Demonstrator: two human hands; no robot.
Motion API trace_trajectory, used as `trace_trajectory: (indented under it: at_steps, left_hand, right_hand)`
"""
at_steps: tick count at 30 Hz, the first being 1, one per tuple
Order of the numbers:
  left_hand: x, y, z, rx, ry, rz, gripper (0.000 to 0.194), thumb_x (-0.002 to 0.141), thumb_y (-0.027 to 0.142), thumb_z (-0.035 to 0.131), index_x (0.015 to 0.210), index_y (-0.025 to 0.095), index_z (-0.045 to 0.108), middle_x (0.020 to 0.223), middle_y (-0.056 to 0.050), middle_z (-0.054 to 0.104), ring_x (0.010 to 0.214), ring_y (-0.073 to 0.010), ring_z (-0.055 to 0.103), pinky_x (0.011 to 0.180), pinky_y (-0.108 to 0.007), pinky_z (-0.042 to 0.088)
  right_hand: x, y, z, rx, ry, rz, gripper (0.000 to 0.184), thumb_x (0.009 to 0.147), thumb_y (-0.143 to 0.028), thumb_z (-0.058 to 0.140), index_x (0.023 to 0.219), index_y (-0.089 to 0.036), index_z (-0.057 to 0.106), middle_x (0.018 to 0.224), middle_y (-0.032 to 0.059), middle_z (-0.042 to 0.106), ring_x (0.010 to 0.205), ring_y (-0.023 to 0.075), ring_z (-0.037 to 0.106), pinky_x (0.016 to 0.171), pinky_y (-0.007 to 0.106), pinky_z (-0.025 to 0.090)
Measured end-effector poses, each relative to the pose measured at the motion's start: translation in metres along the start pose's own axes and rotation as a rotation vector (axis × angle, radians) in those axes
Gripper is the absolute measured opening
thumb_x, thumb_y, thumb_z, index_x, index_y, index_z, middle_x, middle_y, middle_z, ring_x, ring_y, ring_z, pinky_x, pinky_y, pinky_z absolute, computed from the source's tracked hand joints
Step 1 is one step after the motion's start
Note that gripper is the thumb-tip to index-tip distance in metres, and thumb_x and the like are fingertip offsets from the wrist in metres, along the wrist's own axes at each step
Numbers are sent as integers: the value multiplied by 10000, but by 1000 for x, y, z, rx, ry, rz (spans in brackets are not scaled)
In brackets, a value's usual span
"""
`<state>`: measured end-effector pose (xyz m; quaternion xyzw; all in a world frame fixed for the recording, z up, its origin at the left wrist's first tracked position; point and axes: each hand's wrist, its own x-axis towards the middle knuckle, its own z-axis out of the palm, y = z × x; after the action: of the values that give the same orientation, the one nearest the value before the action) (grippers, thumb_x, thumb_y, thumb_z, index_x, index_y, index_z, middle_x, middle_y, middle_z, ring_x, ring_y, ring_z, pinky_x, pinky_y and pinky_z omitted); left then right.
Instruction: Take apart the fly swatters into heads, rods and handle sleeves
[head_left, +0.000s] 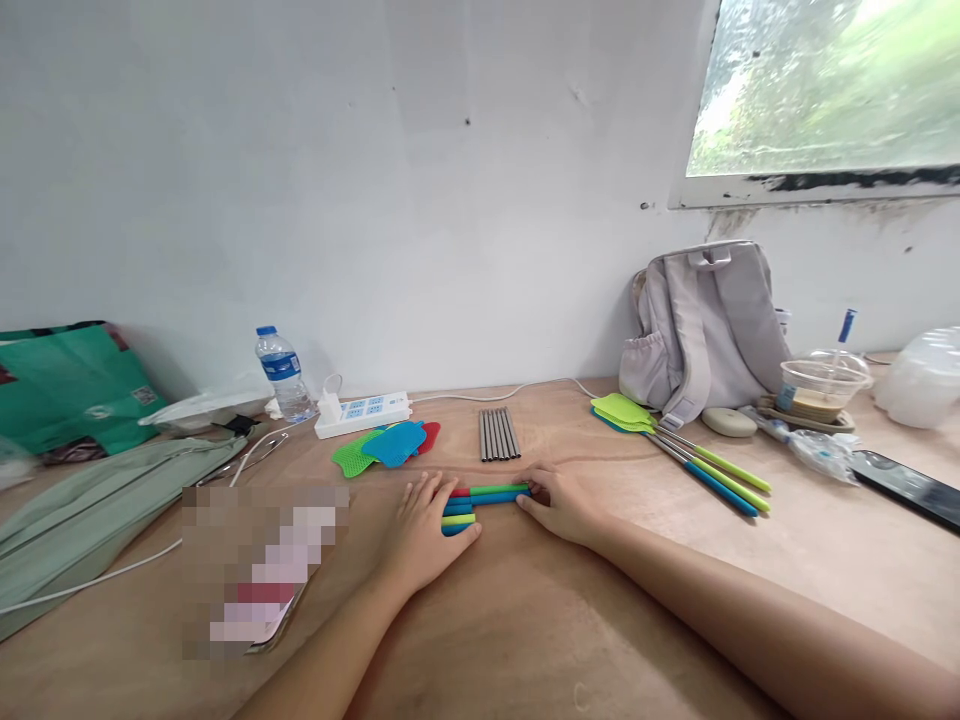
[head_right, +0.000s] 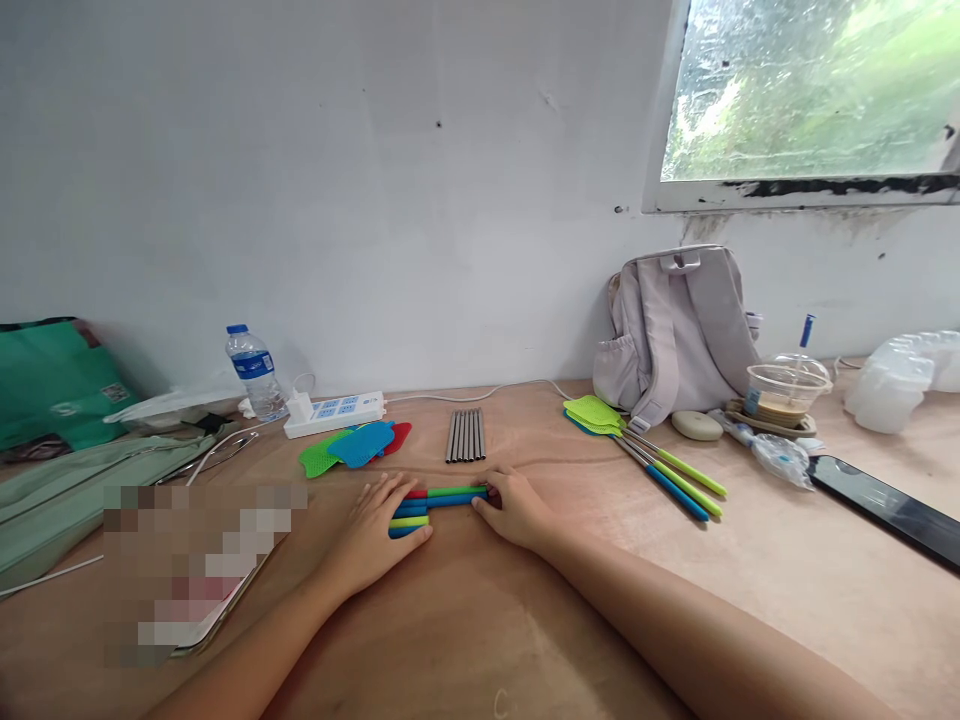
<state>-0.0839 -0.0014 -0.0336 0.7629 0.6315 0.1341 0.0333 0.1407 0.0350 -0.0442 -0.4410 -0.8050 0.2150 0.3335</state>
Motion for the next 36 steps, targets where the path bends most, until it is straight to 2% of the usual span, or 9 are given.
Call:
trace_trajectory:
  at_steps: [6, 9, 11, 14, 17, 31, 33, 36]
  left_hand:
    - [0, -1, -2, 22, 52, 41, 620, 737, 541, 473, 1257, 203, 450, 1374, -80, 380, 1296, -279, 248, 1067, -459, 163]
    - [-1, -1, -5, 6, 98, 144, 566, 736, 548, 492, 1230, 271, 476, 1369, -42, 383, 1287, -284, 255, 1063, -473, 172]
    - [-3, -1, -8, -21, 102, 233, 463, 749, 528, 499, 1154, 304, 533, 1353, -14, 391, 1279, -276, 265, 1059, -462, 199]
    - [-4, 1, -13, -43, 77, 360, 281, 794, 461, 477, 985, 307, 613, 1278, 4, 453, 1253, -250, 302, 1060, -431, 217]
    - [-5, 2, -16, -34, 42, 426, 226, 820, 425, 453, 905, 312, 630, 1217, 13, 487, 1214, -235, 348, 1059, -428, 215]
    - [-3, -2, -15, -93, 65, 435, 140, 806, 341, 499, 857, 284, 617, 1124, -17, 495, 1087, -238, 424, 922, -422, 357]
    - [-3, -3, -16, -95, 63, 441, 140, 809, 331, 495, 853, 284, 619, 1117, -17, 496, 1079, -236, 431, 921, -420, 357]
    - [-2, -4, -16, -102, 50, 454, 152, 823, 325, 476, 860, 286, 619, 1117, -19, 496, 1077, -228, 437, 914, -407, 364]
  right_hand:
    - [0, -1, 0, 9, 3, 7, 234, 752, -182, 567, 980, -173, 617, 951, 73, 585, 773, 150, 571, 722, 293, 484]
    - [0, -2, -1, 11, 5, -3, 233, 750, -181, 565, 977, -164, 614, 957, 76, 583, 785, 151, 574, 742, 296, 484]
    - [0, -2, -1, 12, 2, -2, 237, 748, -182, 566, 980, -163, 612, 961, 75, 578, 786, 150, 575, 747, 296, 484]
    - [0, -1, -1, 19, -4, -2, 238, 749, -189, 566, 983, -170, 609, 963, 72, 569, 789, 148, 573, 746, 295, 486]
    - [0, 0, 0, 15, -10, -4, 236, 748, -192, 566, 978, -166, 610, 958, 71, 564, 797, 148, 574, 754, 291, 486]
    - [-2, -1, 0, 34, 18, -18, 244, 753, -203, 562, 992, -167, 590, 962, 68, 532, 775, 138, 560, 734, 287, 492]
    - [-2, 2, -3, 20, 48, -49, 256, 764, -208, 547, 1017, -180, 568, 977, 71, 516, 787, 143, 551, 722, 292, 492]
    - [-4, 11, -16, -78, 140, -156, 254, 781, -199, 516, 1034, -203, 541, 999, 77, 513, 889, 177, 532, 789, 336, 464]
